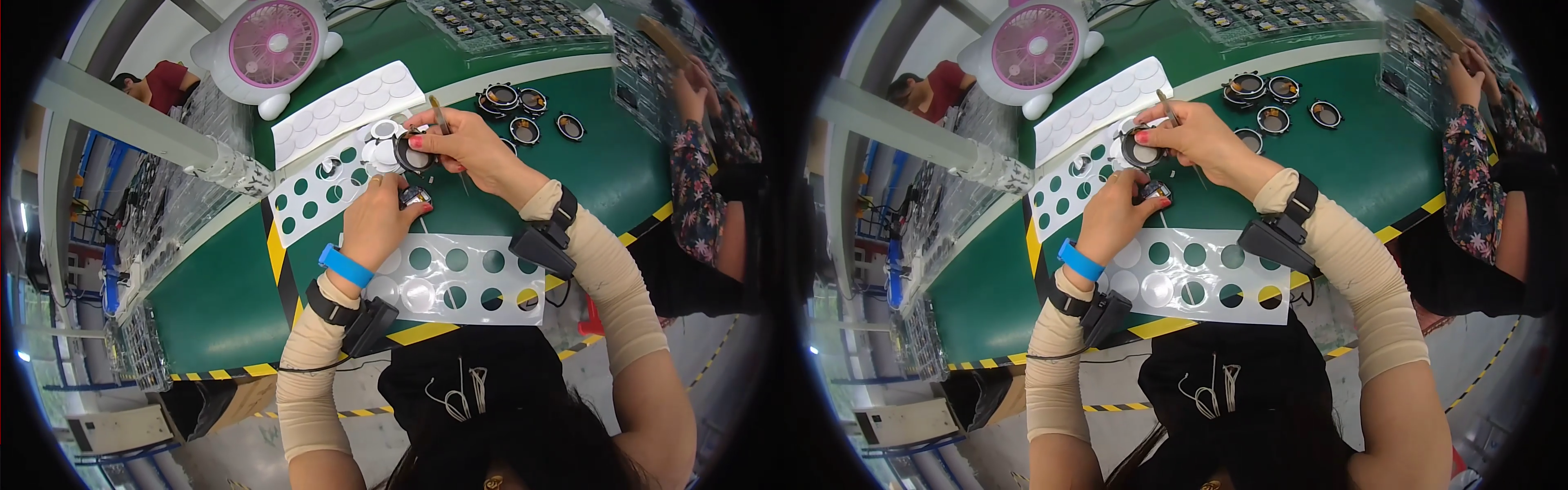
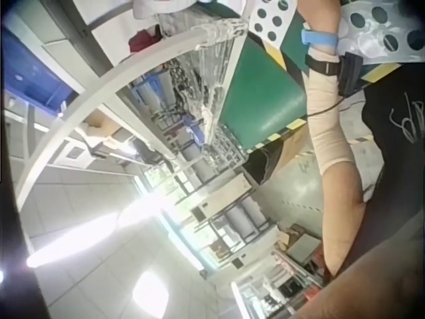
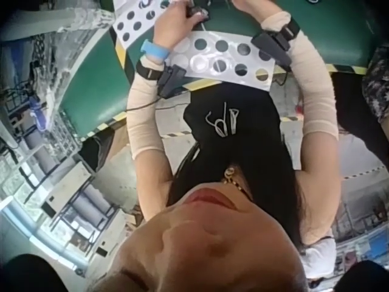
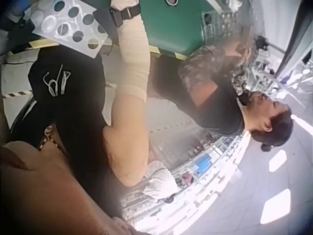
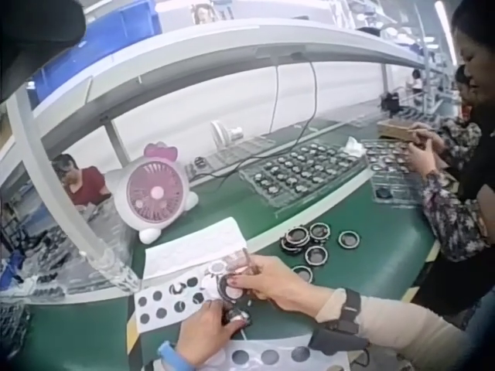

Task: The person picks up a watch case and a circuit board, fits the board into the case, and uses tweezers to press down the internal components. They then place the back cover onto the watch case and press it firmly into place by hand.

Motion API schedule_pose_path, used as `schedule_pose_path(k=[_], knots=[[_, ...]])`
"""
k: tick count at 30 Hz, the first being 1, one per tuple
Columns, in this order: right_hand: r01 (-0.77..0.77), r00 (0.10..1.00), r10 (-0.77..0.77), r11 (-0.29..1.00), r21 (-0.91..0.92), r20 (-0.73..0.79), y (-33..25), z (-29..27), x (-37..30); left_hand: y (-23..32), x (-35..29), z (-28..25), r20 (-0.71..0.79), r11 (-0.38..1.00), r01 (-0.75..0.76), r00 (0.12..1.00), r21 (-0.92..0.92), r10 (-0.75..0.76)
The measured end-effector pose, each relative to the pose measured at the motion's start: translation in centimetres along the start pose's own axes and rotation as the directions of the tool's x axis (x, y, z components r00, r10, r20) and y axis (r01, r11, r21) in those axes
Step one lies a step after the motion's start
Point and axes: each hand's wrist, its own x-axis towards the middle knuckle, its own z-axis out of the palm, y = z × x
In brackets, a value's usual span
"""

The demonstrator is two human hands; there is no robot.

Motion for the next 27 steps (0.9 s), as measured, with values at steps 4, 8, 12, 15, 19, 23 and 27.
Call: schedule_pose_path(k=[4, 8, 12, 15, 19, 23, 27], knots=[[0.001, 0.998, 0.011, 0.982, 0.190, -0.058, 0.1, -0.2, -0.5, -0.1, 0.1, -0.8, 0.110, 0.927, 0.172, 0.984, -0.334, -0.143], [0.036, 0.998, -0.020, 0.957, 0.287, -0.059, 0.0, -0.5, -0.9, -1.0, 0.1, -1.6, 0.198, 0.477, 0.330, 0.931, -0.815, -0.307], [-0.003, 1.000, 0.003, 0.995, 0.105, -0.003, -0.1, -0.3, -0.7, -1.6, -0.2, -1.6, 0.231, 0.182, 0.314, 0.900, -0.932, -0.370], [-0.072, 0.993, 0.075, 0.997, -0.037, 0.090, -0.1, -0.1, -1.0, -1.7, -0.7, -1.3, 0.190, 0.173, 0.268, 0.910, -0.948, -0.367], [0.039, 0.977, 0.031, 0.948, -0.316, 0.213, 0.3, -0.1, -1.4, -2.1, -1.1, -1.6, 0.149, 0.191, 0.227, 0.923, -0.955, -0.354], [0.152, 0.944, 0.104, 0.708, -0.690, 0.315, 0.0, 0.4, -2.2, -3.0, -1.2, -1.5, 0.179, 0.212, 0.261, 0.923, -0.942, -0.342], [0.329, 0.917, 0.011, 0.546, -0.771, 0.399, 0.9, 0.1, -2.6, -2.3, -1.1, -1.8, 0.194, 0.212, 0.285, 0.911, -0.935, -0.365]])
